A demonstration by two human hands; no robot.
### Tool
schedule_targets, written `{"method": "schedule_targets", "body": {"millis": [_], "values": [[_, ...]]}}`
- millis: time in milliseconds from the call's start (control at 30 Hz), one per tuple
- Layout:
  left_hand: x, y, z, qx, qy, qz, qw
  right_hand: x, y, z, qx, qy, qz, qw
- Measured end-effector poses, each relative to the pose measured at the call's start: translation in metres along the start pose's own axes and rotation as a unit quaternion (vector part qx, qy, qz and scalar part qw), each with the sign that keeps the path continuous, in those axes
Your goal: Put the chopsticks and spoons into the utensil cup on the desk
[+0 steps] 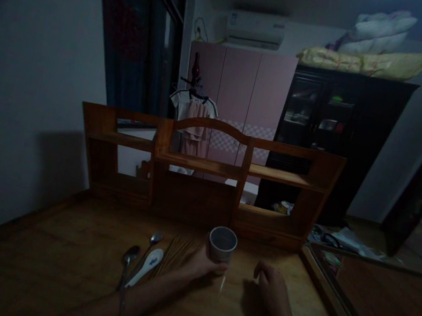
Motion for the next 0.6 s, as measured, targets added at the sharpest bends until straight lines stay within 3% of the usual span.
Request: {"method": "schedule_targets", "body": {"millis": [100, 200, 300, 400, 467, 500, 600], "values": [[-0.001, -0.003, -0.003, -0.017, -0.003, -0.003, 1.0, 0.001, 0.0, 0.0, 0.008, 0.0, -0.002, 1.0], [0.006, -0.009, -0.018, -0.031, 0.02, -0.076, 0.996, 0.002, -0.001, 0.001, 0.016, -0.002, -0.005, 1.0], [0.019, -0.017, -0.055, -0.045, 0.001, -0.189, 0.981, -0.001, -0.002, 0.002, 0.017, -0.012, -0.003, 1.0], [0.026, -0.034, -0.111, -0.101, -0.081, -0.216, 0.968, -0.004, -0.004, 0.004, 0.002, -0.018, -0.003, 1.0], [0.028, -0.057, -0.151, -0.172, -0.18, -0.208, 0.946, -0.003, -0.006, 0.009, -0.011, -0.012, -0.007, 1.0], [0.026, -0.073, -0.167, -0.195, -0.2, -0.166, 0.946, -0.001, -0.007, 0.012, -0.016, -0.008, -0.008, 1.0], [0.019, -0.132, -0.194, -0.246, -0.12, -0.035, 0.961, 0.007, -0.009, 0.024, -0.028, 0.012, -0.016, 0.999]]}}
Point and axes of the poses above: each hand's wrist, its own y-axis towards the middle knuckle, its own x-axis out of the back of the hand, z = x × y, the point moved 2 cm from there along y, towards the middle knuckle, and after that the axes turned 4 degrees about -z, right-handed, at the moved point
